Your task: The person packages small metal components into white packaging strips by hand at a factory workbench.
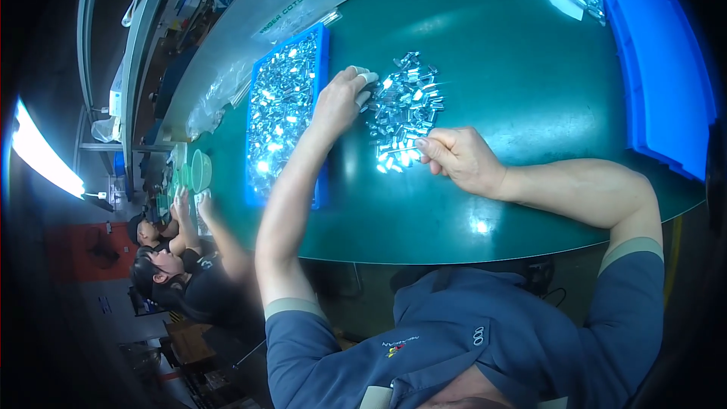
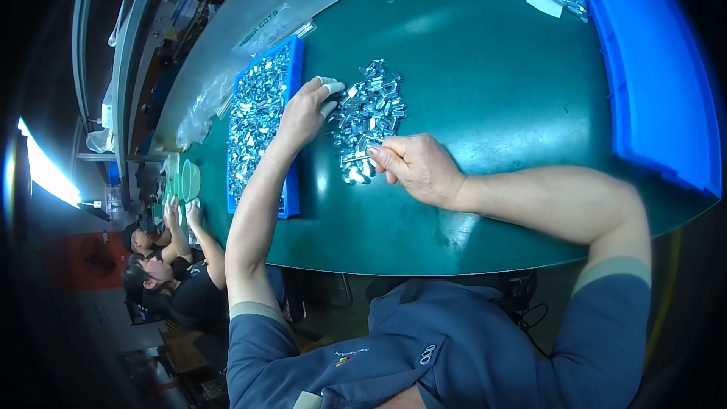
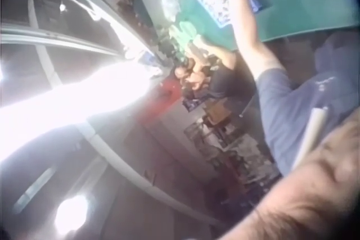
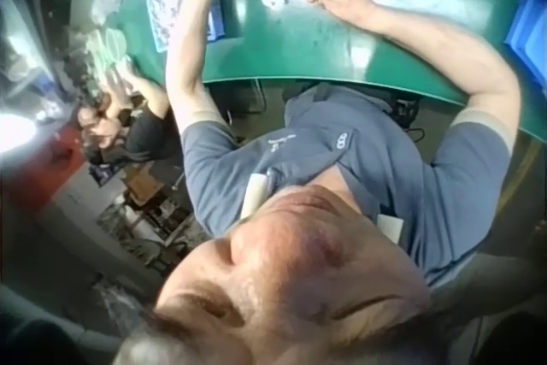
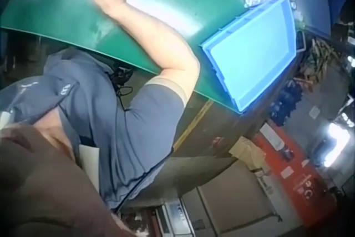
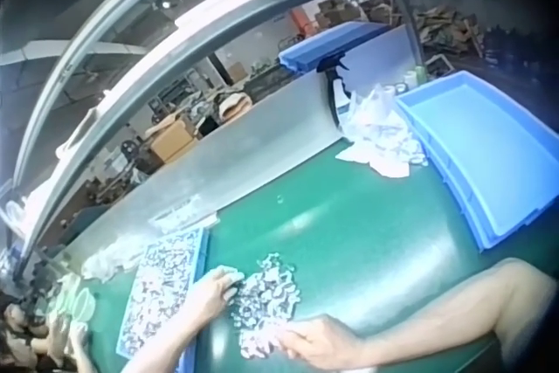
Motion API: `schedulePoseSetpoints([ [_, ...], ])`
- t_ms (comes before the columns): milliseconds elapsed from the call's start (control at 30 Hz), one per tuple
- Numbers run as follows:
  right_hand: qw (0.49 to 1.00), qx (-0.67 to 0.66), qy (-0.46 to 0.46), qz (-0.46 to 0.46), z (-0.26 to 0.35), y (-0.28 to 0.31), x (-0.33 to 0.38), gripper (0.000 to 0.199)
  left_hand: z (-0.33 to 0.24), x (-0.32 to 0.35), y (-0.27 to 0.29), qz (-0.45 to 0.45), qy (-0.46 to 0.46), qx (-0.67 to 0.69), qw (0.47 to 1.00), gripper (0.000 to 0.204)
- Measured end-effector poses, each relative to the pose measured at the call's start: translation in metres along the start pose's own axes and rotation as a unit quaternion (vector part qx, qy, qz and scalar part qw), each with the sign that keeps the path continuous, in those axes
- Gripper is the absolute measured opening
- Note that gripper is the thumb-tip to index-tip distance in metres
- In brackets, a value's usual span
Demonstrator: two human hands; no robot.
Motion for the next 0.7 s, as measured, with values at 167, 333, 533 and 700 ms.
schedulePoseSetpoints([
  [167,1.0,0.01,0.005,-0.016,0.001,-0.001,-0.002,0.041,0.018,0.012,-0.007,0.024,0.106,0.047,0.993,0.015],
  [333,1.0,0.012,0.009,-0.018,0.001,0.002,0.0,0.04,0.009,0.026,-0.004,0.03,0.074,0.039,0.996,0.028],
  [533,1.0,0.006,0.012,-0.023,0.002,0.002,-0.001,0.039,0.013,0.035,-0.005,0.007,0.051,0.064,0.997,0.028],
  [700,1.0,0.014,0.019,-0.019,0.003,0.002,0.002,0.038,0.012,0.038,-0.006,0.025,0.082,0.023,0.996,0.024],
])
Point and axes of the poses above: each hand's wrist, its own x-axis away from the middle knuckle, its own y-axis out of the back of the hand, z = x × y, the point moved 4 cm from there along -x, towards the middle knuckle, and after that the axes turned 13 degrees about z, right-handed, at the moved point
